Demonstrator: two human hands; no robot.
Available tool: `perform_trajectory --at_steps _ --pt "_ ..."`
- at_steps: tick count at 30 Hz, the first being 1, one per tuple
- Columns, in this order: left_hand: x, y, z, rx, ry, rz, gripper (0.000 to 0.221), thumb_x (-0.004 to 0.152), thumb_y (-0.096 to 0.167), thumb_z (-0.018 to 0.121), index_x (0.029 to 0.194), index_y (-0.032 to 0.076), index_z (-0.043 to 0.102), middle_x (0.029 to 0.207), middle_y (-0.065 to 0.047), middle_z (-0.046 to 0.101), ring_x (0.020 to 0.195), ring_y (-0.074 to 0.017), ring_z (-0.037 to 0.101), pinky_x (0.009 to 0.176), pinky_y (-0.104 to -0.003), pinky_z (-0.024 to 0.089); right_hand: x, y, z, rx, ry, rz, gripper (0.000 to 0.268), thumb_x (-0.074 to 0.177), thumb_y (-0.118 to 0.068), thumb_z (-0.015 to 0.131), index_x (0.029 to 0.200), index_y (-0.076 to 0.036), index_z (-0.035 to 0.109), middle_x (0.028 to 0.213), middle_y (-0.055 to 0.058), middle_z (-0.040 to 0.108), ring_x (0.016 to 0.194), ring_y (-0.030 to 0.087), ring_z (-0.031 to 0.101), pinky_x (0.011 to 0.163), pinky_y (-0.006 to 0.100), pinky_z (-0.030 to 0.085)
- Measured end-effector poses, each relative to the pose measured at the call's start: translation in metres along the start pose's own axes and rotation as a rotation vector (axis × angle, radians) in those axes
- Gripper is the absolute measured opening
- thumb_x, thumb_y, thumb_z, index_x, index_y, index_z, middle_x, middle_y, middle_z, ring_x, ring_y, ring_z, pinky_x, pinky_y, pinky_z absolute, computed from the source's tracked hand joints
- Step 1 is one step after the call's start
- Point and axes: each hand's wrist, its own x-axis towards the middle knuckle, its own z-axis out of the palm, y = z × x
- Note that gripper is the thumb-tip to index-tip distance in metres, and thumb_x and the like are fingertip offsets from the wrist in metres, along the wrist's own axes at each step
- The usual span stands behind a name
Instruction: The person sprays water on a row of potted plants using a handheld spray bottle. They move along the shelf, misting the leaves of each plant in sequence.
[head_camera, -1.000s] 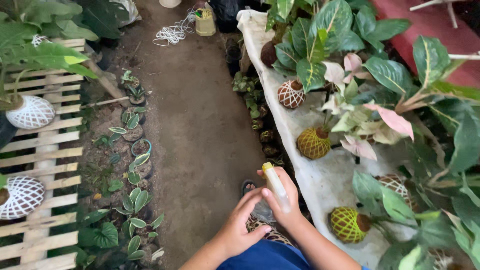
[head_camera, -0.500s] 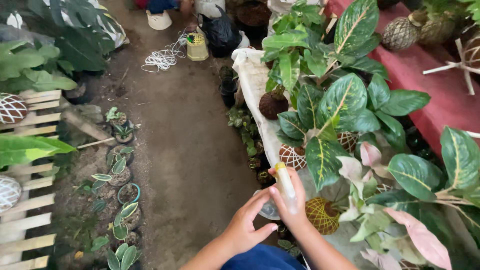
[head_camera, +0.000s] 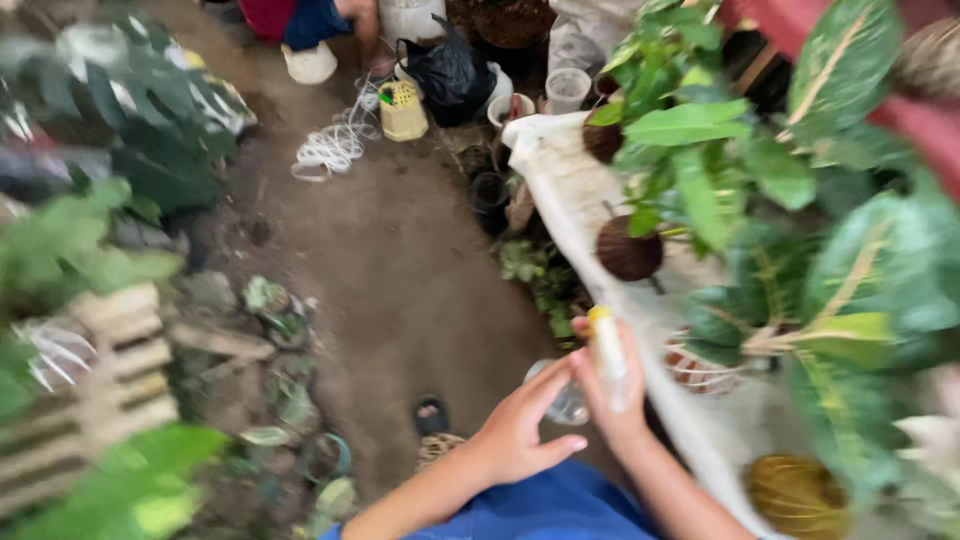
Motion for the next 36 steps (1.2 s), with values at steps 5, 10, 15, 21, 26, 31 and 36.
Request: perform_trajectory --at_steps 5,10,15,21,26,31,36 --pt "0.027 -0.033 -0.128 -0.004 -0.217 -0.013 0.093 0.082 0.019 0.078 0.161 0.002 0.032 0.166 -0.018 0.039 0.153 -0.0352 0.040 0.123 -0.043 0.034 0.043 0.007 0.110 -0.071 0.192 -0.097 0.044 0.090 -0.006 0.068 0.130 -0.001 0.051 0.124 0.009 0.063 0.099 0.012 0.059 0.087 0.028 0.050" --pt "0.042 -0.069 -0.198 -0.040 -0.267 -0.092 0.089 0.081 0.018 0.078 0.158 0.003 0.036 0.165 -0.018 0.040 0.153 -0.0349 0.041 0.123 -0.042 0.036 0.077 0.012 0.173 -0.002 0.235 -0.019 0.043 0.091 -0.004 0.067 0.132 -0.002 0.052 0.129 0.011 0.060 0.113 0.015 0.057 0.095 0.030 0.049" --pt "0.063 -0.111 -0.231 -0.134 -0.183 -0.011 0.084 0.082 0.014 0.078 0.156 0.001 0.039 0.162 -0.021 0.036 0.152 -0.0377 0.039 0.123 -0.043 0.035 0.119 0.031 0.210 0.018 0.268 0.016 0.045 0.092 -0.003 0.068 0.132 -0.002 0.049 0.130 0.011 0.060 0.121 0.017 0.055 0.108 0.033 0.044" --pt "0.126 -0.165 -0.274 -0.135 -0.281 -0.074 0.081 0.082 0.014 0.078 0.154 0.001 0.042 0.155 -0.019 0.043 0.146 -0.0356 0.044 0.120 -0.042 0.037 0.190 0.069 0.229 -0.080 0.331 0.074 0.043 0.090 -0.003 0.067 0.130 -0.001 0.052 0.128 0.011 0.063 0.116 0.018 0.058 0.103 0.034 0.047" --pt "0.206 -0.196 -0.311 -0.160 -0.354 0.004 0.083 0.083 0.017 0.078 0.156 0.001 0.041 0.157 -0.019 0.043 0.146 -0.0357 0.047 0.119 -0.042 0.040 0.269 0.096 0.235 -0.055 0.423 0.053 0.044 0.090 -0.002 0.066 0.132 0.001 0.052 0.125 0.013 0.063 0.116 0.020 0.059 0.104 0.035 0.047" --pt "0.294 -0.214 -0.335 -0.155 -0.517 -0.034 0.085 0.081 0.019 0.077 0.157 0.005 0.041 0.159 -0.015 0.043 0.145 -0.0341 0.047 0.117 -0.040 0.042 0.336 0.104 0.223 -0.124 0.524 -0.008 0.041 0.092 0.000 0.063 0.131 0.001 0.051 0.126 0.013 0.062 0.122 0.021 0.060 0.110 0.036 0.046" --pt "0.358 -0.221 -0.333 -0.172 -0.599 0.093 0.091 0.082 0.020 0.077 0.160 0.004 0.034 0.166 -0.016 0.036 0.150 -0.0356 0.041 0.120 -0.040 0.039 0.381 0.103 0.203 -0.220 0.693 0.014 0.039 0.094 -0.004 0.063 0.131 0.001 0.053 0.123 0.011 0.063 0.109 0.016 0.059 0.098 0.031 0.048"
